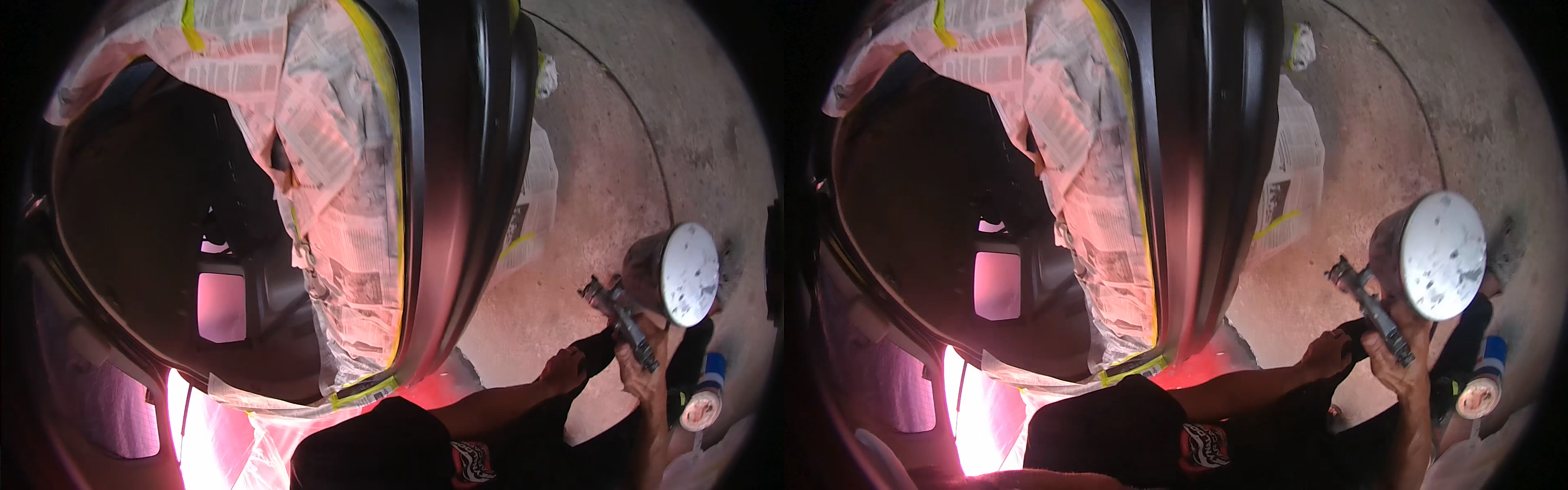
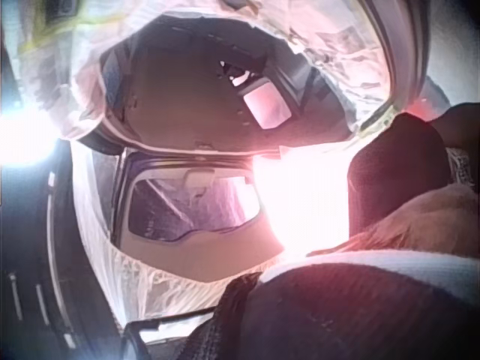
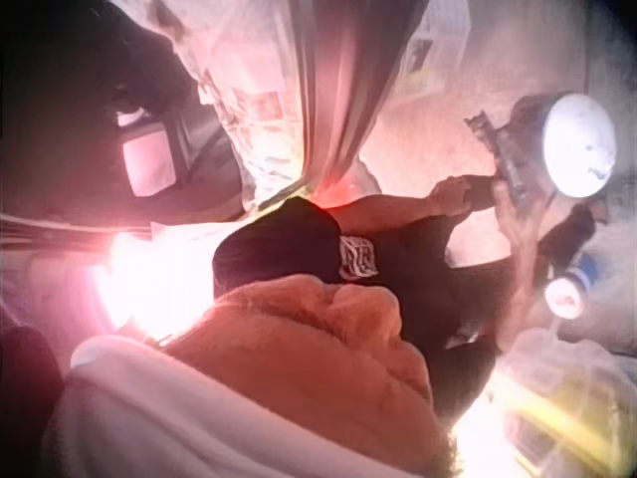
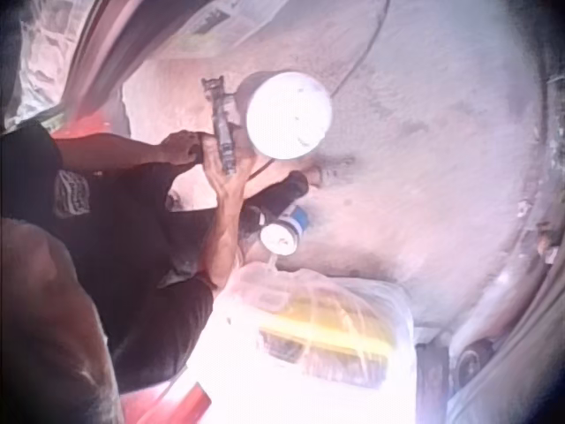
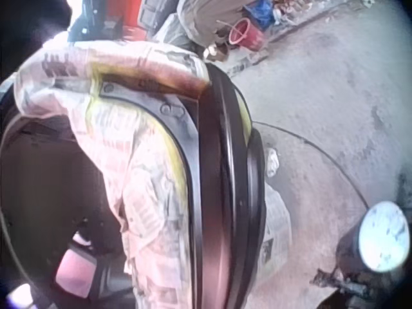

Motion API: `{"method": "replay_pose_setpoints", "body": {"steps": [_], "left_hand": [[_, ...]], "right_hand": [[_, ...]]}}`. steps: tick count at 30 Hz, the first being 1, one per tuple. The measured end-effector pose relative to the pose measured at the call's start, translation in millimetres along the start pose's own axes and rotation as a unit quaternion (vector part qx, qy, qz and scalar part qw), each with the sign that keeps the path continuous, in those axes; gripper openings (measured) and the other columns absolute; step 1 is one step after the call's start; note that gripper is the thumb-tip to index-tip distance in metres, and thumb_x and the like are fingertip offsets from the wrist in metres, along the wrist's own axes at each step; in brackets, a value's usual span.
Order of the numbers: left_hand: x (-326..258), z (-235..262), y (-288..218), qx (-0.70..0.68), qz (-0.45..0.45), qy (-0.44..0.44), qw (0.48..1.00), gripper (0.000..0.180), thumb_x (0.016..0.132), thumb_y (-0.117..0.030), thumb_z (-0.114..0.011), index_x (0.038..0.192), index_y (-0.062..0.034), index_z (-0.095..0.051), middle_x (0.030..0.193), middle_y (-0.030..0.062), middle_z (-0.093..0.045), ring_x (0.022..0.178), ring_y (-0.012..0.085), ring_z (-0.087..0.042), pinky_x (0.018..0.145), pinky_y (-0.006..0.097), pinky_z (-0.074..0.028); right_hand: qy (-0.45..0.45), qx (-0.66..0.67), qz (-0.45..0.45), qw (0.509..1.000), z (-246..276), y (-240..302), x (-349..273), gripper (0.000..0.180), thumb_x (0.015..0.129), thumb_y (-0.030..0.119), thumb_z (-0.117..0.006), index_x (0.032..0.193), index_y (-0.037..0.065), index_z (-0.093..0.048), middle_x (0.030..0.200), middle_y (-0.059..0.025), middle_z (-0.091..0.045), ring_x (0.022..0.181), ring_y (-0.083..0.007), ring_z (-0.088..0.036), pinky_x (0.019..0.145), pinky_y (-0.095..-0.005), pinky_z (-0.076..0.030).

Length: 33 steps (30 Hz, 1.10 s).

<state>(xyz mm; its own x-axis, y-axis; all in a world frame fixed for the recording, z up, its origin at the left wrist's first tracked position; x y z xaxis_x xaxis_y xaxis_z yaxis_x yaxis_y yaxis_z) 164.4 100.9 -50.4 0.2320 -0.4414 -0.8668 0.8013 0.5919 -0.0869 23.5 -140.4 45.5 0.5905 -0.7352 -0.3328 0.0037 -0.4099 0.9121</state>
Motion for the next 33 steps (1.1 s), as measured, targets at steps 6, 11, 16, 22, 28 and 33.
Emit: {"method": "replay_pose_setpoints", "body": {"steps": [6,11,16,22,28,33], "left_hand": [[4.0,-59.8,87.7,-0.115,-0.01,0.049,0.992,0.04,0.092,-0.035,-0.058,0.121,-0.0076,-0.063,0.133,0.0216,-0.055,0.121,0.0387,-0.053,0.097,0.047,-0.048],[111.0,-88.0,78.3,-0.238,-0.04,-0.06,0.969,0.077,0.101,-0.059,-0.021,0.144,0.0023,-0.038,0.144,0.0271,-0.044,0.137,0.0383,-0.04,0.115,0.041,-0.027],[251.9,-28.3,14.3,-0.589,0.029,-0.071,0.804,0.087,0.094,-0.071,-0.037,0.139,0.0038,-0.038,0.137,0.0238,-0.043,0.126,0.0324,-0.045,0.102,0.038,-0.039],[306.8,96.8,-38.0,-0.567,-0.028,-0.227,0.792,0.054,0.103,-0.051,-0.039,0.111,-0.0007,-0.057,0.078,0.0129,-0.065,0.069,0.031,-0.065,0.06,0.045,-0.053],[280.0,-40.4,-118.5,-0.257,-0.047,-0.33,0.907,0.057,0.106,-0.039,-0.029,0.097,0.0077,-0.061,0.097,0.0324,-0.064,0.093,0.048,-0.062,0.08,0.05,-0.049],[85.6,-322.0,-246.6,-0.067,-0.344,0.035,0.936,0.04,0.096,-0.01,-0.03,0.126,0.0064,-0.05,0.123,0.0337,-0.056,0.114,0.0467,-0.055,0.095,0.05,-0.045]], "right_hand": [[-0.087,0.07,-0.153,0.982,-46.0,-73.0,-123.4,0.04,0.09,0.038,-0.062,0.092,-0.002,-0.064,0.072,-0.0047,-0.056,0.064,-0.0108,-0.051,0.057,-0.0305,-0.042],[-0.237,0.075,-0.123,0.961,-48.0,-91.9,-221.4,0.041,0.098,0.037,-0.051,0.109,-0.002,-0.057,0.089,-0.0127,-0.064,0.062,-0.0142,-0.054,0.058,-0.0292,-0.044],[-0.28,0.097,-0.173,0.939,-37.5,-152.1,-312.5,0.049,0.099,0.044,-0.05,0.117,-0.002,-0.053,0.092,-0.0145,-0.065,0.063,-0.0151,-0.055,0.058,-0.0297,-0.044],[-0.308,0.131,-0.197,0.922,-23.0,-201.0,-368.7,0.05,0.098,0.045,-0.051,0.115,-0.002,-0.054,0.091,-0.0139,-0.064,0.063,-0.0153,-0.055,0.058,-0.03,-0.044],[-0.314,0.162,-0.214,0.91,-12.4,-217.2,-412.0,0.051,0.098,0.046,-0.052,0.114,-0.002,-0.055,0.09,-0.0133,-0.064,0.064,-0.0155,-0.055,0.058,-0.0304,-0.044],[-0.334,0.182,-0.234,0.894,-15.2,-212.0,-437.6,0.052,0.098,0.047,-0.052,0.113,-0.002,-0.056,0.09,-0.0127,-0.064,0.064,-0.0156,-0.055,0.058,-0.0306,-0.044]]}}
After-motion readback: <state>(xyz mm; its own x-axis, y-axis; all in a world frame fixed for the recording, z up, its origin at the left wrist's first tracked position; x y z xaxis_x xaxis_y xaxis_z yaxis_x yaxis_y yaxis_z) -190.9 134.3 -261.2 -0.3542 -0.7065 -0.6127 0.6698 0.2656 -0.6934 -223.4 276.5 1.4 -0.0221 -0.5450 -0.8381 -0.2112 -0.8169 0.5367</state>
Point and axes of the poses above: each hand's wrist, its own x-axis towards the middle knuckle, its own z-axis out of the back of the hand, y = z × x, the point moved 7 cm from there along x, towards the middle knuckle
